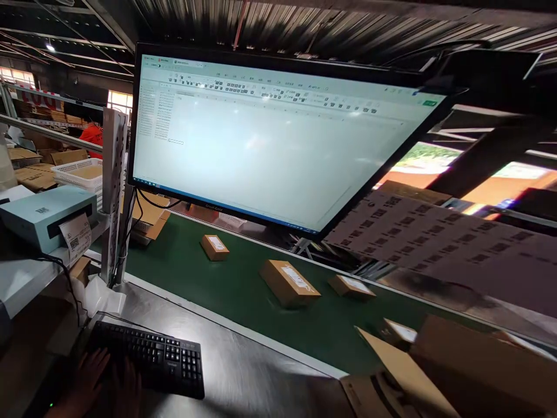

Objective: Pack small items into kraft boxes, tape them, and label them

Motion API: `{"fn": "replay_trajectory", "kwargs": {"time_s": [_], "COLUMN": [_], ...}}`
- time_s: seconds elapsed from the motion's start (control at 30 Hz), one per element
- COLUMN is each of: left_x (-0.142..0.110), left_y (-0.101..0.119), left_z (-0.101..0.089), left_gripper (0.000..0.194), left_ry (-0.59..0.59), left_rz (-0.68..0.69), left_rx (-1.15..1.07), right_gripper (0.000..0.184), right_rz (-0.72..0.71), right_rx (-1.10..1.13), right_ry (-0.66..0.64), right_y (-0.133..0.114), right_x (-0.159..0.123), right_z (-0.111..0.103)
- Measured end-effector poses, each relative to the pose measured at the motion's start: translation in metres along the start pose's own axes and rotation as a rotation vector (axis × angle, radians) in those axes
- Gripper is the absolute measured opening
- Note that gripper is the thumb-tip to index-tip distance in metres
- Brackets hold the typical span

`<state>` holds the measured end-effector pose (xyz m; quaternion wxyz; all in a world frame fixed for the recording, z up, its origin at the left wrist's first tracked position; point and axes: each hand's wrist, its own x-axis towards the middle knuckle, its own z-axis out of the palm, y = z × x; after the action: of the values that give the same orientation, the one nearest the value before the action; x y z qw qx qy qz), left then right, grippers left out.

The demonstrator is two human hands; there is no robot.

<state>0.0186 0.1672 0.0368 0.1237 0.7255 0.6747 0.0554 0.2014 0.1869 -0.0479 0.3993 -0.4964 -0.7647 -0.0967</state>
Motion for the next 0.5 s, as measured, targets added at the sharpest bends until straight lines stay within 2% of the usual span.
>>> {"fn": "replay_trajectory", "kwargs": {"time_s": [0.13, 0.27, 0.37, 0.5], "left_x": [-0.002, -0.002, 0.002, 0.006], "left_y": [-0.004, -0.014, -0.022, -0.027], "left_z": [0.006, 0.022, 0.031, 0.029], "left_gripper": [0.086, 0.088, 0.087, 0.085], "left_ry": [-0.005, 0.073, 0.067, 0.046], "left_rz": [-0.024, -0.027, -0.003, 0.03], "left_rx": [-0.011, 0.0, 0.023, 0.028], "right_gripper": [0.08, 0.088, 0.093, 0.088], "right_rz": [-0.027, 0.094, 0.132, 0.12], "right_rx": [0.019, 0.004, -0.02, -0.007], "right_ry": [-0.067, -0.156, -0.139, -0.109], "right_y": [0.007, 0.013, 0.015, 0.011], "right_x": [0.02, 0.038, 0.044, 0.048], "right_z": [-0.024, -0.047, -0.053, -0.054]}}
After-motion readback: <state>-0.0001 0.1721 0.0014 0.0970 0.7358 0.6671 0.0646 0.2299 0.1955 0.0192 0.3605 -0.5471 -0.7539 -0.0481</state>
